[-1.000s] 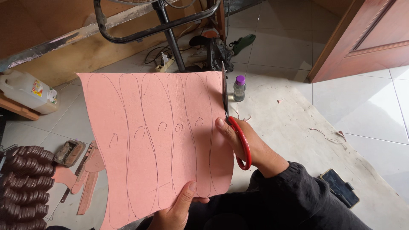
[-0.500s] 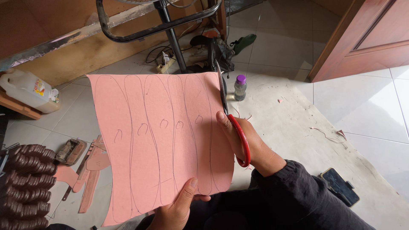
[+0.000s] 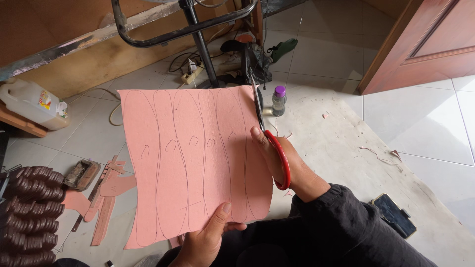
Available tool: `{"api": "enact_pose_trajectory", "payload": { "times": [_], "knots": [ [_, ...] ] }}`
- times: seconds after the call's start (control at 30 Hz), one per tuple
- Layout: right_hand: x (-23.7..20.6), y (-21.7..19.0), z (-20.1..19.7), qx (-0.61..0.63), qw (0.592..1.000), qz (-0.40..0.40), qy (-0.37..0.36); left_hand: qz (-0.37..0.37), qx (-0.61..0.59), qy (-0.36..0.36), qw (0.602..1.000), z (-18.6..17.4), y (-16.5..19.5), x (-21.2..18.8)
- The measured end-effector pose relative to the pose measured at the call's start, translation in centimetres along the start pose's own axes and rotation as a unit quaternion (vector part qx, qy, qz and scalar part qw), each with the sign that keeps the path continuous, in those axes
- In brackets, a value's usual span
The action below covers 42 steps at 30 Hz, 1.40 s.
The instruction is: The person uses red-handled scissors to cut a pink foam sheet along pre-drawn outlines, producing multiple elongated shapes. The person holds the foam with one hand and cuts with the other, placing finished pieces on the floor.
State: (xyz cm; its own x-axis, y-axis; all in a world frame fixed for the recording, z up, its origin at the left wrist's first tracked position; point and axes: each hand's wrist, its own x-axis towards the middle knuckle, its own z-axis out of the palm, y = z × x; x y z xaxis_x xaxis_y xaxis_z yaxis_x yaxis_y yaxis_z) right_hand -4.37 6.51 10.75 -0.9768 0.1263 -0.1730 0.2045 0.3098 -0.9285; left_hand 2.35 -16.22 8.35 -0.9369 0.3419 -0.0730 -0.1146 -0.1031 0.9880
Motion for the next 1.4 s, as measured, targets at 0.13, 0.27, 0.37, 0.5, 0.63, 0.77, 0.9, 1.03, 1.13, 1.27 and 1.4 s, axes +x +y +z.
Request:
{"api": "enact_pose_trajectory", "payload": {
  "times": [0.13, 0.27, 0.37, 0.5, 0.63, 0.77, 0.9, 1.03, 1.13, 1.27, 1.4],
  "knots": [
    [0.1, 0.0, 0.1, 0.019, 1.000, -0.006, 0.004, -0.019, -0.019, -0.003, 1.000, 0.0, -0.2, 0.0],
    [-0.2, -0.3, 0.1, 0.030, 1.000, -0.007, 0.005, -0.045, -0.042, -0.014, 0.998, -0.1, -0.5, -0.1],
    [-0.7, -0.6, 0.0, 0.062, 0.998, -0.015, -0.003, -0.053, -0.059, -0.014, 0.997, 0.0, -0.8, -0.2],
    [-1.0, -1.0, -0.2, 0.094, 0.995, 0.018, -0.004, -0.076, -0.065, -0.017, 0.995, 0.1, -1.2, -0.1],
    [-1.2, -1.2, -0.1, 0.129, 0.992, 0.016, -0.007, -0.079, -0.073, -0.022, 0.994, 0.0, -1.4, -0.1],
    [-1.1, -1.2, 0.1, 0.115, 0.993, 0.022, -0.002, -0.082, -0.077, -0.022, 0.993, -0.1, -1.5, -0.2],
    [-1.0, -1.0, 0.1, 0.119, 0.993, 0.025, -0.003, -0.081, -0.073, -0.029, 0.994, 0.0, -1.5, -0.2],
    [-0.8, -0.8, -0.1, 0.117, 0.993, 0.003, -0.010, -0.074, -0.060, -0.024, 0.995, 0.3, -1.1, -0.1],
    [-0.5, -0.7, -0.4, 0.046, 0.998, 0.049, 0.003, -0.069, -0.041, -0.013, 0.997, 0.8, -0.6, 0.0],
    [-0.1, -0.7, -1.1, 0.128, 0.992, 0.005, -0.011, -0.084, 0.002, -0.019, 0.996, 1.2, 0.5, -0.4],
    [0.1, -0.4, -1.5, 0.073, 0.997, 0.032, 0.000, -0.094, 0.017, 0.004, 0.995, 1.6, 1.3, -0.7]
  ]
}}
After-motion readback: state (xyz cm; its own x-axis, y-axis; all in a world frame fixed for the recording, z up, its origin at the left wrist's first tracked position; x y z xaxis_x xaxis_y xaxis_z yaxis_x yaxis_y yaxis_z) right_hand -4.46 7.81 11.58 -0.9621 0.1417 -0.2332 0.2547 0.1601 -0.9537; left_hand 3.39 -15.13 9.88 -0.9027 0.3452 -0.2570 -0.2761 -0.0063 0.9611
